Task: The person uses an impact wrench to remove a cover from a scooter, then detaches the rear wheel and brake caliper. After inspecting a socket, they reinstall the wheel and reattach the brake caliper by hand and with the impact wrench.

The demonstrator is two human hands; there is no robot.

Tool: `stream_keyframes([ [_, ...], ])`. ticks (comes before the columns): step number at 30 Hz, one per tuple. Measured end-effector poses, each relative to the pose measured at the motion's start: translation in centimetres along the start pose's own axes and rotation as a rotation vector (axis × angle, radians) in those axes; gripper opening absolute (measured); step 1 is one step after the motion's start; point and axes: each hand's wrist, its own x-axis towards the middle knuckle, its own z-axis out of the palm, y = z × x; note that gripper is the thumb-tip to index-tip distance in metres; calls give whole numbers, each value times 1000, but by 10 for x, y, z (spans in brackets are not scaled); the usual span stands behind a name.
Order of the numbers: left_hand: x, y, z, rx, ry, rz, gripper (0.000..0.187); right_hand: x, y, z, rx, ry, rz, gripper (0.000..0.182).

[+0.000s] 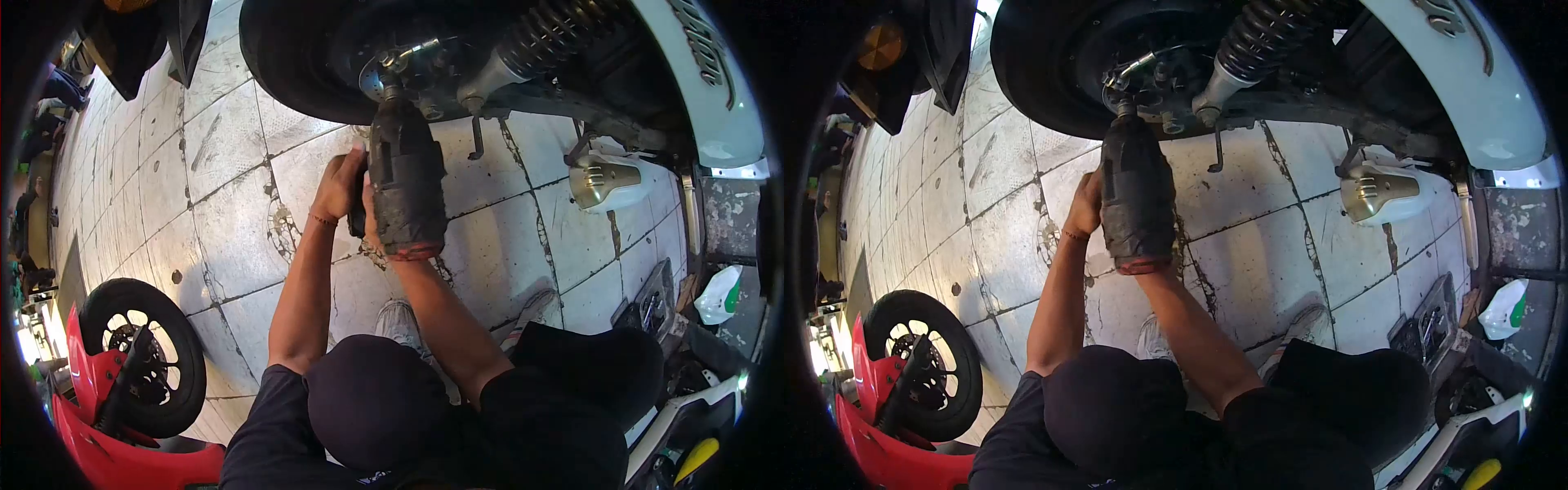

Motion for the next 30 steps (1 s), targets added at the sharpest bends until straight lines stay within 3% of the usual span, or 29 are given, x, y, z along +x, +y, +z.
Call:
stream_keyframes([
  [1, 9, -14, -5, -42, -25, -80, 58, 4, -5, -10, -28, -2, -1, 50],
  [2, 11, -4, -6, -416, -26, -284, 53, 6, -10, -17, -54, -11, -2, 49],
  [3, 18, -23, -8, -498, 29, -182, 52, 11, -10, -17, -144, 145, -174, 32],
  [4, 22, -44, -14, -579, 94, -80, 51, 9, -11, -17, -135, 119, -177, 32],
  [6, 8, -57, -39, -521, 261, -57, 47, 1, -9, -17, 18, 180, -220, 34],
  [7, -2, -67, -51, -515, 361, -86, 46, -6, 3, -7, 110, -58, 161, 32],
  [10, -58, -90, -69, -477, 609, -175, 43, -30, 76, 32, 159, -43, -104, 36],
  [13, -128, -115, -51, 210, 756, -272, 34, -23, 76, 26, 194, 77, -51, 32],
  [14, -149, -123, -37, 400, 701, -181, 31, -25, 74, 18, 251, -83, 140, 36],
  [16, -181, -130, -9, 549, 579, -78, 31, -42, 104, 10, 297, -44, -112, 35],
  [20, -180, -115, 31, 677, 437, 2, 37, -77, 62, -50, -51, -238, 8, 41],
  [22, -159, -121, 38, 692, 416, 22, 38, -79, 55, -59, 649, -117, 934, 54],
  [23, -148, -121, 41, 757, 391, 28, 39, -78, 62, -63, 648, -93, 915, 54],
  [27, -115, -135, 38, 898, 218, 25, 35, -93, 118, -69, -706, 108, -60, 59],
  [28, -109, -136, 35, 896, 131, 5, 33, -90, 119, -71, -706, 116, -53, 59],
  [30, -107, -137, 32, 914, 103, 69, 27, -88, 122, -75, -636, 400, -62, 30],
])
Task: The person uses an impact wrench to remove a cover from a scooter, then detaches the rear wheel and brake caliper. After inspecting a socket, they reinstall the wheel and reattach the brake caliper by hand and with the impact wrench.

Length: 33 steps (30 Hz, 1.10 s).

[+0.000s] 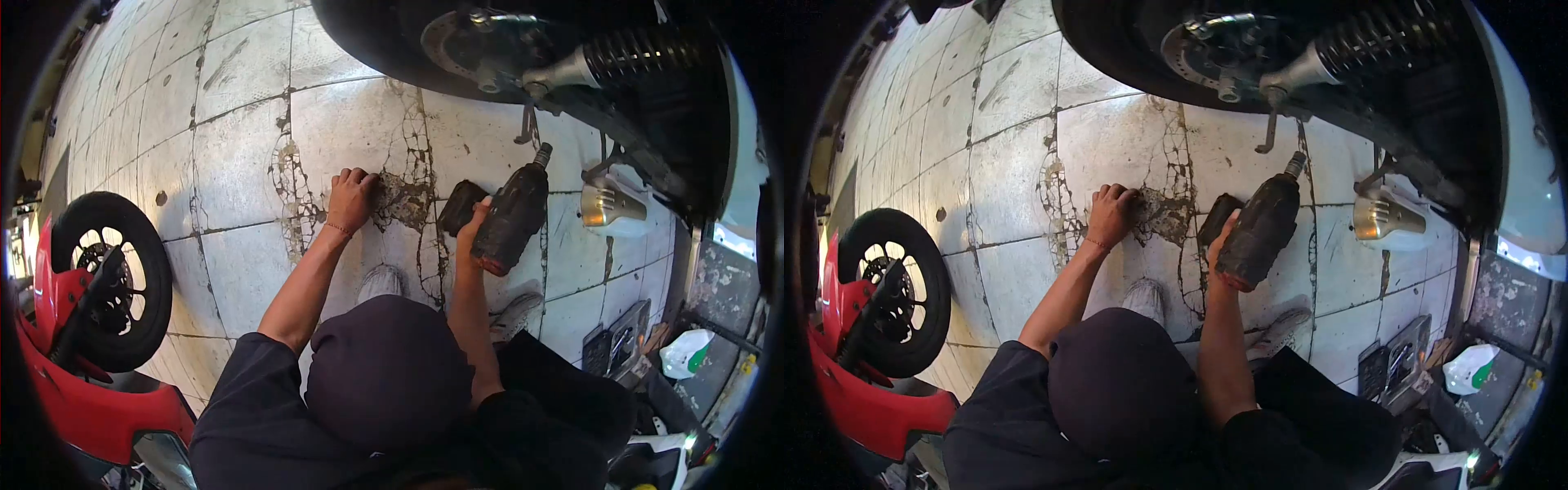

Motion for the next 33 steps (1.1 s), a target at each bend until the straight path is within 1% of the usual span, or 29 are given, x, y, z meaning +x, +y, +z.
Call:
stream_keyframes([
  [1, 1, 0, 0, 0, -13, 3, 27, 4, 4, -1, 102, 12, 40, 32],
  [2, 4, 0, 1, 0, -22, 4, 28, 3, 4, 1, 99, 15, 51, 32],
  [4, 4, 1, 4, 5, -19, 22, 28, -4, 0, 2, 292, -97, 347, 54],
  [5, 4, 0, 4, 8, -6, 37, 29, 1, -11, -4, 290, -96, 356, 54],
  [7, 8, -2, 7, 0, 34, 75, 26, 17, -25, -15, 90, -57, 28, 53],
  [8, 9, -2, 9, -13, 77, 110, 23, 16, -23, -16, 90, -61, 22, 53],
  [9, 11, -1, 10, -16, 79, 107, 23, 16, -22, -16, 11, -34, -20, 55],
  [10, 14, -2, 11, -159, 80, 53, 23, 14, -21, -15, -69, -5, -60, 59],
  [11, 19, 1, 8, -302, 78, 0, 24, 6, -17, -11, -73, -4, -59, 59],
  [12, 24, 6, 7, -305, 74, 4, 24, -6, -12, -6, 184, -98, 180, 61],
  [13, 33, 19, -2, -824, 50, -289, 24, -17, -6, -1, 442, -187, 420, 63],
  [14, 42, 28, -13, -1334, 15, -592, 25, -23, -4, 1, 436, -181, 426, 63],
  [15, 51, 33, -24, -1627, -22, -623, 32, -28, -3, 3, 405, -190, 373, 62],
  [16, 62, 39, -34, -1625, -31, -619, 32, -31, -4, 4, 376, -198, 319, 61],
  [18, 85, 55, -51, -1953, -25, -596, 30, -27, -19, -7, 344, -211, 331, 59],
  [20, 109, 66, -73, -2270, -105, -434, 29, -32, -31, -11, 314, -221, 334, 57],
  [21, 121, 79, -91, -2343, -149, -420, 29, -41, -35, -8, 459, -126, 487, 54],
  [22, 130, 93, -108, -2314, -93, -492, 31, -47, -42, -5, 600, -28, 639, 51],
  [23, 138, 96, -115, -2291, -118, -372, 28, -47, -55, -5, 597, -22, 640, 51],
  [24, 149, 98, -120, -2263, -142, -251, 25, -47, -70, -3, 670, 107, 970, 45],
  [25, 160, 109, -124, -2263, -151, -251, 25, -47, -82, -2, 734, 243, 1301, 40],
  [26, 172, 124, -124, -1840, 185, -227, 24, -59, -83, 3, 901, 69, 1641, 32],
  [27, 178, 134, -124, -1391, 473, -194, 25, -71, -84, 6, 1065, -129, 1972, 24],
  [28, 180, 136, -124, -1394, 468, -187, 25, -55, -101, -7, 988, -320, 2004, 18],
  [29, 182, 137, -124, -1158, 602, -97, 28, -32, -118, -21, 908, -508, 2025, 13],
  [30, 184, 138, -124, -917, 725, -9, 31, -25, -118, -21, 915, -495, 2025, 13],
  [31, 183, 137, -129, -789, 696, -77, 32, -21, -117, -18, 1090, -592, 1763, 11],
  [32, 182, 138, -131, -792, 688, -70, 32, -17, -116, -15, 1237, -674, 1489, 8],
  [33, 181, 139, -135, -665, 718, -41, 29, -17, -115, -8, 1213, -610, 1326, 9],
])
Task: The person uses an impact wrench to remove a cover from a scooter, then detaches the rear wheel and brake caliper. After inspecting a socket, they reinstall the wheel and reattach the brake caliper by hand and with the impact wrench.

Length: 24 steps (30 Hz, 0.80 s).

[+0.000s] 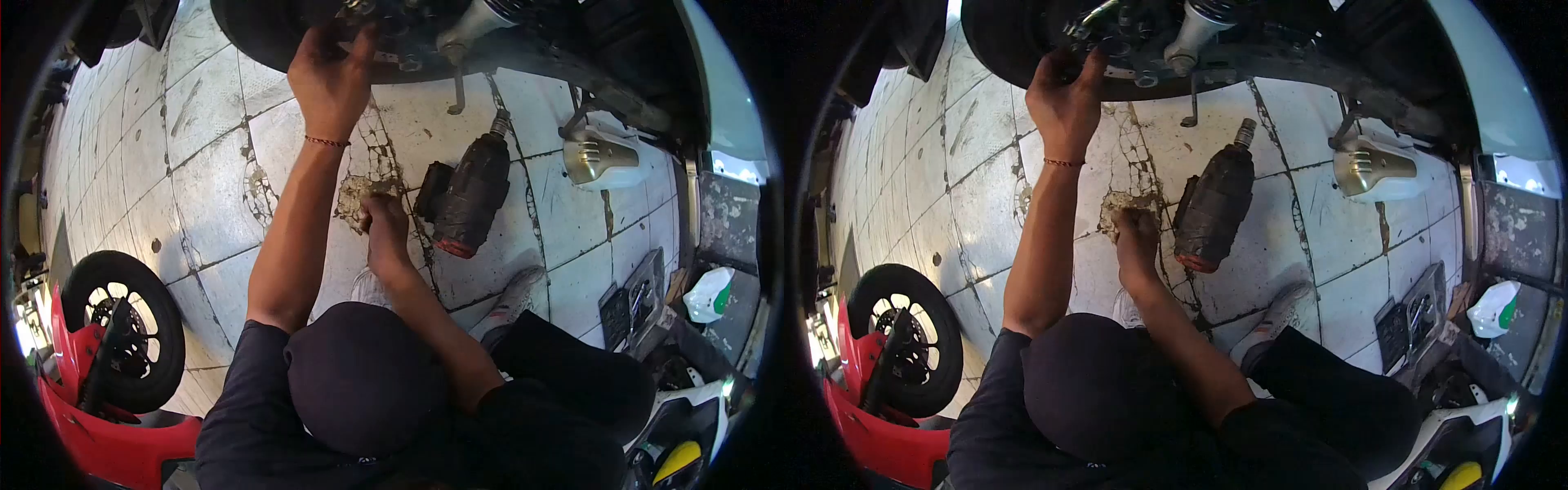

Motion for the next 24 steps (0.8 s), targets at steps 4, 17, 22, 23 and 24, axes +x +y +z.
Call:
stream_keyframes([
  [4, 5, -6, -1, 222, 29, 332, 29, 1, -18, 9, 82, 7, -68, 11],
  [17, 14, 21, -6, -1063, -297, -931, 24, 8, 40, -34, -256, 362, -284, 18],
  [22, 20, 2, -10, -1247, -427, -958, 23, 4, 22, -8, -237, 211, -125, 17],
  [23, 20, 5, -13, -1247, -422, -951, 23, 1, 9, 0, -231, 142, -127, 16],
  [24, 19, 9, -15, -1330, -445, -1031, 21, -1, -5, 7, -225, 72, -131, 16],
])
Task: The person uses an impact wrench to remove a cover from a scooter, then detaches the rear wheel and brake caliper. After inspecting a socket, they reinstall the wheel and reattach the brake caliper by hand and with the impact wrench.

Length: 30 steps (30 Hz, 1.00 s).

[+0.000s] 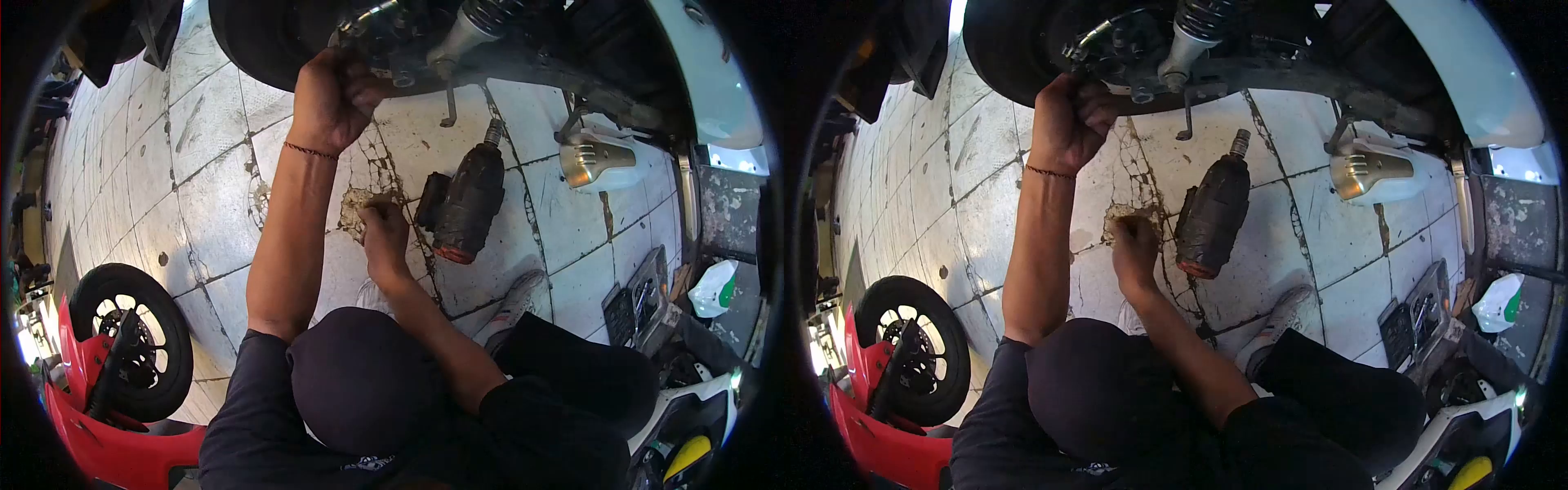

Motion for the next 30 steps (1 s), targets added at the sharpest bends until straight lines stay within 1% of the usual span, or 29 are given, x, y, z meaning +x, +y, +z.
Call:
stream_keyframes([
  [1, -2, 2, 3, -91, -18, -72, 20, -2, -18, 2, -3, -8, -5, 16],
  [3, 3, 2, -6, -57, -31, -48, 18, -7, -62, 4, 60, -148, -176, 15],
  [5, 5, 0, -5, 19, -24, 44, 18, -21, -125, 4, 187, -233, -136, 15],
  [6, 3, 1, 0, 28, 6, 43, 17, -23, -146, 6, 231, -230, -162, 15],
  [7, 3, 3, 0, 21, 7, 59, 17, -24, -165, 3, 163, -234, -252, 18],
  [8, 3, 5, -1, -7, 24, -8, 17, -20, -177, -1, 91, -237, -370, 21],
  [9, 4, 5, -3, -34, 38, -75, 16, -19, -191, -7, -60, -175, -516, 22],
  [10, 4, 2, -4, -13, 30, -67, 14, -20, -207, -18, -175, -112, -550, 19],
  [11, 2, 4, 1, -22, 30, -55, 14, -16, -218, -32, -223, -41, -584, 18],
  [12, -4, 6, 8, -96, 19, -51, 14, -14, -227, -43, -238, 81, -662, 20],
  [13, -7, 6, 12, -169, 5, -51, 13, -8, -233, -62, -443, 248, -633, 36],
  [14, -7, 6, 9, -202, -67, -26, 11, -5, -233, -76, -553, 327, -528, 47],
  [15, -4, 5, 6, -211, -72, -29, 11, -1, -226, -86, -659, 409, -421, 57],
  [16, 1, 2, 1, -225, -95, -27, 11, 11, -202, -96, -665, 419, -422, 57],
  [17, 4, -1, -1, -239, -120, -27, 11, 28, -170, -109, -796, 265, -421, 65],
  [18, 3, -1, 0, -214, -100, -14, 12, 37, -154, -115, -921, 108, -419, 73],
  [19, 4, -1, 0, -219, -108, -22, 12, 31, -159, -109, -923, 121, -420, 73],
  [21, 4, -2, -6, -260, -64, -49, 12, 15, -172, -92, -791, 80, -276, 73],
  [22, 3, -3, -7, -261, -84, -54, 13, 17, -170, -100, -681, 9, -267, 70],
  [25, -7, 3, 7, -242, -40, -40, 14, 35, -170, -138, -606, -10, -264, 65],
  [26, 0, 2, -3, -269, -131, -50, 15, 37, -176, -149, -708, 83, -316, 60],
  [27, 3, -2, -12, -271, -124, -59, 15, 39, -185, -163, -644, 74, -279, 58],
  [28, 5, -3, -13, -277, -150, -61, 15, 35, -199, -170, -686, 140, -276, 52],
  [29, 8, -3, -13, -282, -182, -57, 15, 48, -200, -194, -673, 138, -336, 48],
  [30, 12, -2, -16, -281, -184, -58, 15, 52, -209, -211, -635, 165, -280, 46],
])
